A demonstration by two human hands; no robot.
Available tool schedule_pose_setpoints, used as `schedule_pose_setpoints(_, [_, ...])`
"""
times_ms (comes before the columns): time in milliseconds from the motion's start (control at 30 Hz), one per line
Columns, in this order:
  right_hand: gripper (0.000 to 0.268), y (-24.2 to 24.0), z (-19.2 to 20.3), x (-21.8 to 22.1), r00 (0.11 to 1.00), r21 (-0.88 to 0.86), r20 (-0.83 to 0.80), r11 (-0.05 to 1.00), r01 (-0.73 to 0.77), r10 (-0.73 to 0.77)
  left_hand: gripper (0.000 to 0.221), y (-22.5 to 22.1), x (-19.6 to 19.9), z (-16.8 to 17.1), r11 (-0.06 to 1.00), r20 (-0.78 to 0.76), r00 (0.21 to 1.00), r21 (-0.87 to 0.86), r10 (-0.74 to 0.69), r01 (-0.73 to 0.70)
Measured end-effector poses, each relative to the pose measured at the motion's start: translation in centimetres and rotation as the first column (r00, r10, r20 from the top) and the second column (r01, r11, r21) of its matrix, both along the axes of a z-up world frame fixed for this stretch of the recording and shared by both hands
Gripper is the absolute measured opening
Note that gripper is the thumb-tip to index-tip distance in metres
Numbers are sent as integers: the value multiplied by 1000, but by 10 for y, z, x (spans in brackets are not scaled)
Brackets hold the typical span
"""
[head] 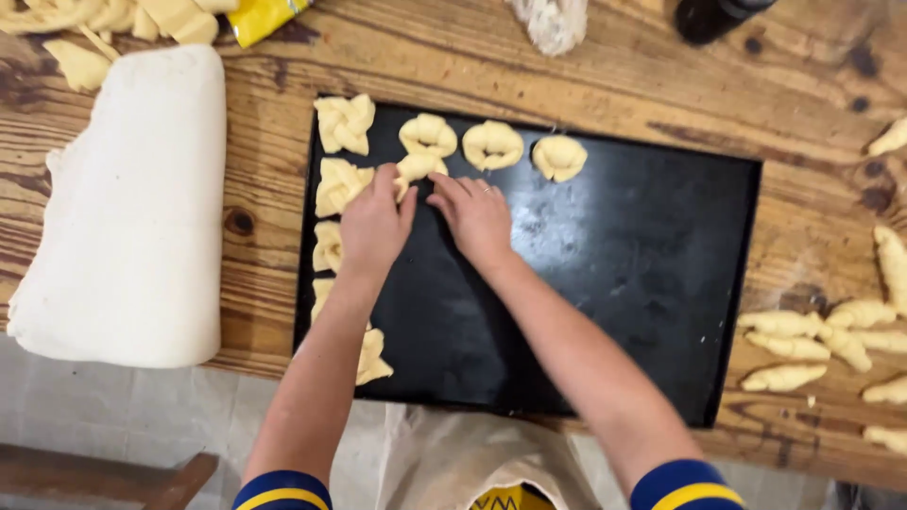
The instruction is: Arranging pre-shaped dough pieces onto a baking tray in a bakery.
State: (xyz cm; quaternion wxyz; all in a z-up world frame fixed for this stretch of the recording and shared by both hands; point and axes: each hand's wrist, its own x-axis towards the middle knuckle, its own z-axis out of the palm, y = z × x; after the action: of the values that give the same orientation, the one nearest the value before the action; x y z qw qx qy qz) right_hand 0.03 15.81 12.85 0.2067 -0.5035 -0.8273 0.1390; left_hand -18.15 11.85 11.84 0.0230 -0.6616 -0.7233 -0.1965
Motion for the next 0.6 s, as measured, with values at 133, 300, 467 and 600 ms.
schedule_pose_setpoints(133, [26, -12, 14, 15, 983, 6, 9, 983, -186, 186, 27, -11, -18, 18, 931, 160, 923, -49, -350, 362])
schedule_pose_setpoints(300, [11, -9, -5, -12, 998, 236, 36, 971, 36, -46, 18, 2, -17, -2, 945, -4, 946, 24, -325, 325])
schedule_pose_setpoints(467, [7, -24, 1, -42, 978, 284, 53, 942, 180, -202, 2, -4, -12, -2, 965, -191, 956, 98, -222, 244])
schedule_pose_setpoints(600, [27, -53, 49, 2, 995, 20, 101, 999, -27, 25, 30, -33, -20, 18, 969, -44, 976, 117, -213, 216])
